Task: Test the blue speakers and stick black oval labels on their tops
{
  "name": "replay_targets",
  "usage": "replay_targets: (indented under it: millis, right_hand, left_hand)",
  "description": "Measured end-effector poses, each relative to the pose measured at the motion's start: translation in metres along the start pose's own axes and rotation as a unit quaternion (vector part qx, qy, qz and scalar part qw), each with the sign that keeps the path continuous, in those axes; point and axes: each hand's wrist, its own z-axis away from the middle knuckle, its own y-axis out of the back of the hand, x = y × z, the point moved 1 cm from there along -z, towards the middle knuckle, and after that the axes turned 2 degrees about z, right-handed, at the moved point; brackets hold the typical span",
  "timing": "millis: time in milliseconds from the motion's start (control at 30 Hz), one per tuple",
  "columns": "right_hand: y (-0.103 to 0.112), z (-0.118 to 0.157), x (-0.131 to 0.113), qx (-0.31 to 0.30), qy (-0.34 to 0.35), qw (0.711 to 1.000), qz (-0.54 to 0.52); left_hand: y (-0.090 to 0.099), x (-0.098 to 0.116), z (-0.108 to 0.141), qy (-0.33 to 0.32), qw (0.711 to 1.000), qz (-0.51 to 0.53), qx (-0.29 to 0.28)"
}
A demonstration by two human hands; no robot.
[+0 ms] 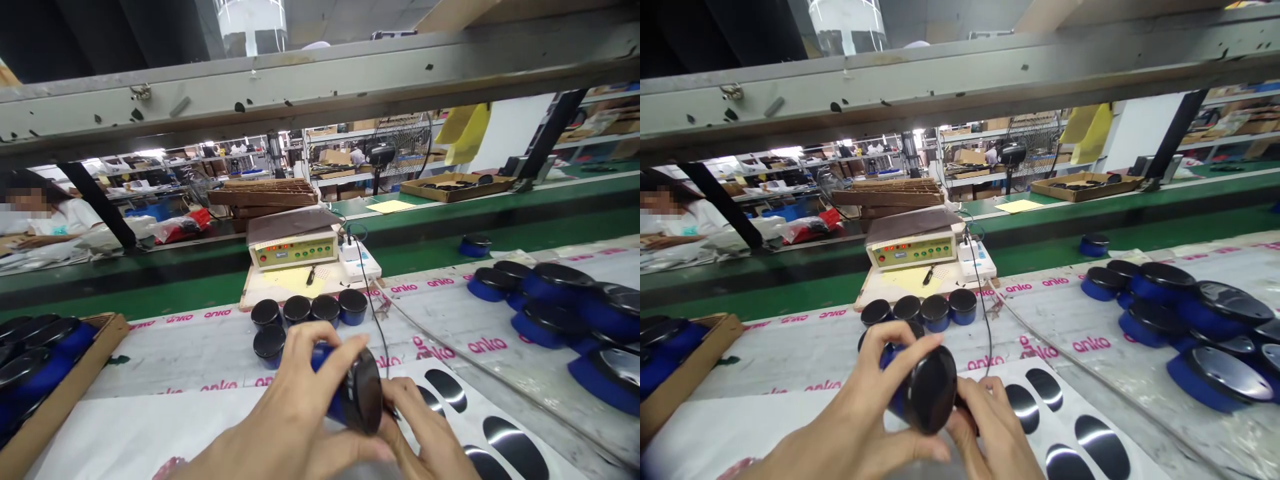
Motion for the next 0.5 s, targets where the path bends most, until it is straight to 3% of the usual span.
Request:
replay_targets:
  millis: [67,133,267,500]
  right_hand:
    - [-0.004,0.002,0.004,0.036,0.014,0.999,-0.003]
    - [-0.006,0.004,0.006,0.063,0.040,0.997,-0.010]
    - [-0.008,0.007,0.011,0.061,0.060,0.996,-0.026]
    - [-0.007,0.007,0.005,0.051,0.068,0.996,-0.027]
  left_hand:
    - [-0.001,0.003,0.000,-0.122,0.988,-0.075,0.053]
    - [-0.001,0.007,0.001,-0.195,0.974,-0.078,0.084]
    - [-0.001,0.012,0.001,-0.191,0.977,-0.025,0.087]
    - [0.001,0.020,-0.003,-0.168,0.977,-0.037,0.127]
